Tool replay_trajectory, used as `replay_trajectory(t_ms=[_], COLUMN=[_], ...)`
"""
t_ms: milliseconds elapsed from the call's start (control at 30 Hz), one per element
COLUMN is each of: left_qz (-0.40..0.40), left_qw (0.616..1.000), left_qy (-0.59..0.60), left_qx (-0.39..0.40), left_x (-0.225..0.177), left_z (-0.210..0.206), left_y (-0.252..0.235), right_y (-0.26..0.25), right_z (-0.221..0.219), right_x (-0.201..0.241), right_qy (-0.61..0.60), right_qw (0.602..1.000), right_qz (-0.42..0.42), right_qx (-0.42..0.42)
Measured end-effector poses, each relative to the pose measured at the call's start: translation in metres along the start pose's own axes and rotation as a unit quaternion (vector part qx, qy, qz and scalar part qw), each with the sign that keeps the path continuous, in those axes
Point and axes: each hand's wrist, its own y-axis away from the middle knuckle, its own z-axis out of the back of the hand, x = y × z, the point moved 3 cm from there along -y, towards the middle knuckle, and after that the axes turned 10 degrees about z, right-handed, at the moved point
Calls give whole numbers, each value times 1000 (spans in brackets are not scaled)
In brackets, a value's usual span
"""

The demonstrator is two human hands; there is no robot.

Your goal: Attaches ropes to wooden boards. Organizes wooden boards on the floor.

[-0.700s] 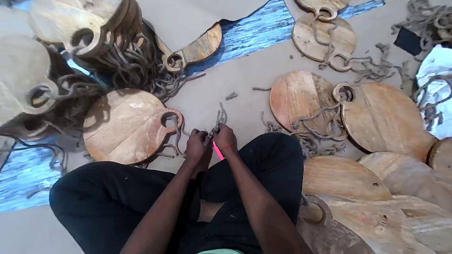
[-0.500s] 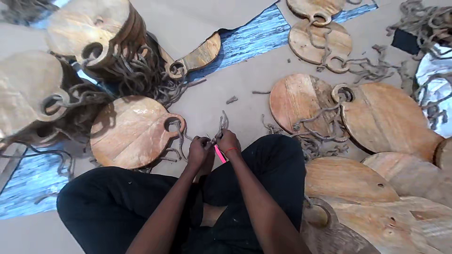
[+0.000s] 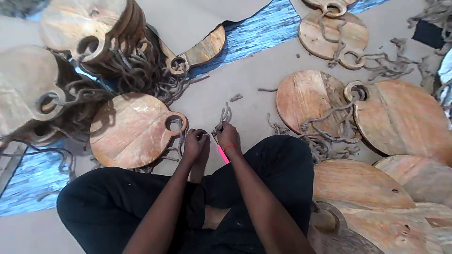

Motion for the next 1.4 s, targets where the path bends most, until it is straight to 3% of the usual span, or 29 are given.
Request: replay_trajectory(t_ms=[167,300,467,567,667,767,833,867,900,933,967,1100,1233,1333,1400], left_qz=[16,8,-76,-94,-77,-74,-83,-85,-83,-82,-84,-120,-103,-35,21], left_qw=[991,987,987,985,986,983,981,980,979,979,978,972,975,976,964], left_qy=[127,158,144,141,144,159,167,170,175,178,183,196,186,159,189], left_qx=[30,26,8,26,40,47,51,54,56,57,56,52,-58,-144,-183], left_x=[4,-4,-8,-4,-12,-10,-5,-4,-5,-7,-9,-7,-13,6,25], left_z=[-2,7,20,19,19,15,12,11,12,13,15,35,80,133,160], left_y=[9,25,41,31,33,31,23,21,22,23,26,44,74,71,68], right_y=[5,50,132,182,247,319,350,355,352,341,325,252,189,128,98], right_z=[9,39,131,200,252,278,285,282,275,267,256,195,134,77,41], right_x=[-17,-16,-16,-65,-140,-202,-229,-237,-240,-235,-224,-127,-38,-25,-23], right_qy=[-145,-316,-457,-459,-434,-405,-466,-506,-532,-539,-537,-509,-424,-267,-133], right_qw=[988,944,861,812,705,521,381,342,334,359,409,656,844,921,958], right_qz=[-11,34,111,126,112,64,31,15,-1,-18,-22,-1,138,245,239], right_qx=[-49,-85,-193,-337,-550,-749,-798,-792,-778,-762,-738,-558,-298,-143,-86])
